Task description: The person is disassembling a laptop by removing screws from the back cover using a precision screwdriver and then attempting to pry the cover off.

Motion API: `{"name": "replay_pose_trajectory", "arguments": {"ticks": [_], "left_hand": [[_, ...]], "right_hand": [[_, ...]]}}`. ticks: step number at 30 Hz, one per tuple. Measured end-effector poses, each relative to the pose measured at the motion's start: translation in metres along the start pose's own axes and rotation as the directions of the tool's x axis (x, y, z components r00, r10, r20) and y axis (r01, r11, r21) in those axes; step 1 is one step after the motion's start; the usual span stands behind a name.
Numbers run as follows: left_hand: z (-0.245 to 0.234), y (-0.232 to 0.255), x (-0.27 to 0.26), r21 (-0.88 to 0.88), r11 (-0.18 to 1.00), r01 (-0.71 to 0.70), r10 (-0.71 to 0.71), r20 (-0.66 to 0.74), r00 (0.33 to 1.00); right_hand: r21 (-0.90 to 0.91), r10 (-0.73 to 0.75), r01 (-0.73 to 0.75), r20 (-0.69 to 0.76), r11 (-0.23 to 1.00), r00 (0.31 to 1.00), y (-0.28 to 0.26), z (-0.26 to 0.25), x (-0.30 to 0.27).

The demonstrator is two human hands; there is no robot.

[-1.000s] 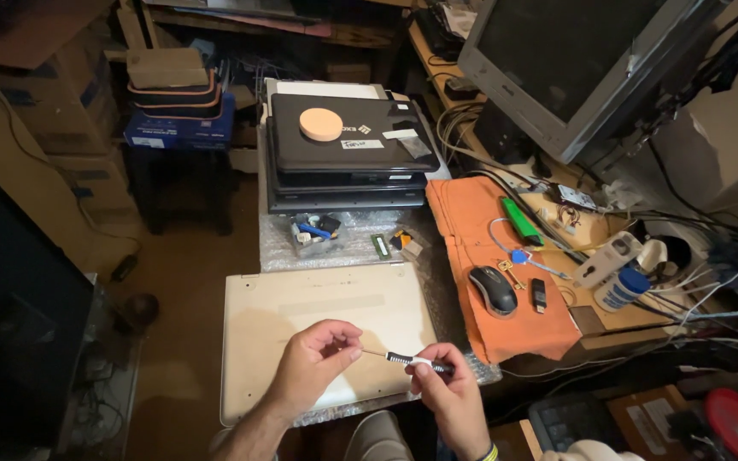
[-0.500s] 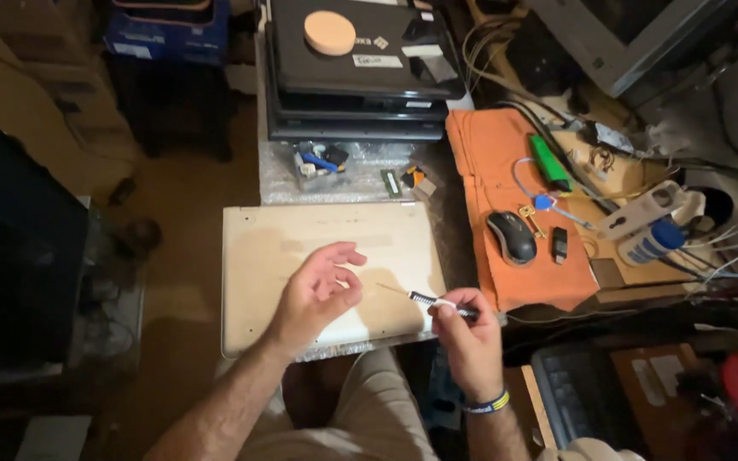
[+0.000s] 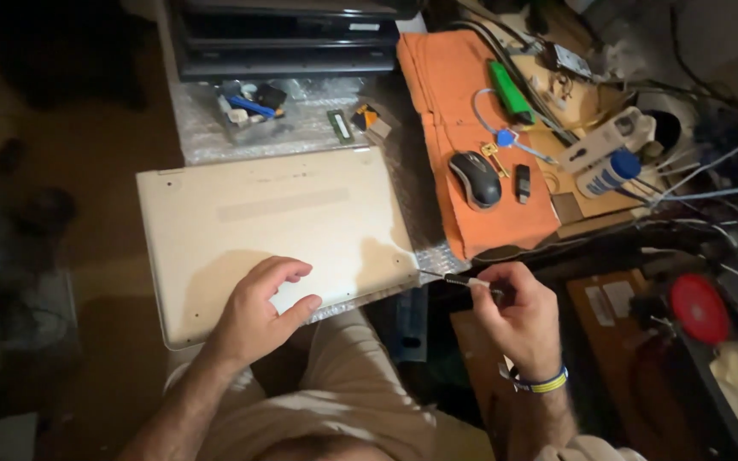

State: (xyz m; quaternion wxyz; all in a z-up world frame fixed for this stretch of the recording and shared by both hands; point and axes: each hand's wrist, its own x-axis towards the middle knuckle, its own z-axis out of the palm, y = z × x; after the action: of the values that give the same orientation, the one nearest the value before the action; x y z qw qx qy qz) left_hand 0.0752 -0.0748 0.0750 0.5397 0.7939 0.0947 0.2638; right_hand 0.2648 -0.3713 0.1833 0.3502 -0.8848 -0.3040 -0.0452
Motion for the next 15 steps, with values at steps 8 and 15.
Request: {"name": "replay_pose_trajectory", "arguments": {"ticks": [8,15], "left_hand": [[0.001,-0.013,-0.004,0.009,1.0,0.018,-0.018,-0.024,1.0],[0.0,-0.014,-0.004,0.008,1.0,-0.001,0.002,-0.025,1.0]], "right_hand": [[-0.134,0.044,-0.031,0.094,0.991,0.995,0.011,0.017,0.003],[-0.177,0.048,-0.022,0.141,0.984,0.989,0.016,0.023,0.005]]}}
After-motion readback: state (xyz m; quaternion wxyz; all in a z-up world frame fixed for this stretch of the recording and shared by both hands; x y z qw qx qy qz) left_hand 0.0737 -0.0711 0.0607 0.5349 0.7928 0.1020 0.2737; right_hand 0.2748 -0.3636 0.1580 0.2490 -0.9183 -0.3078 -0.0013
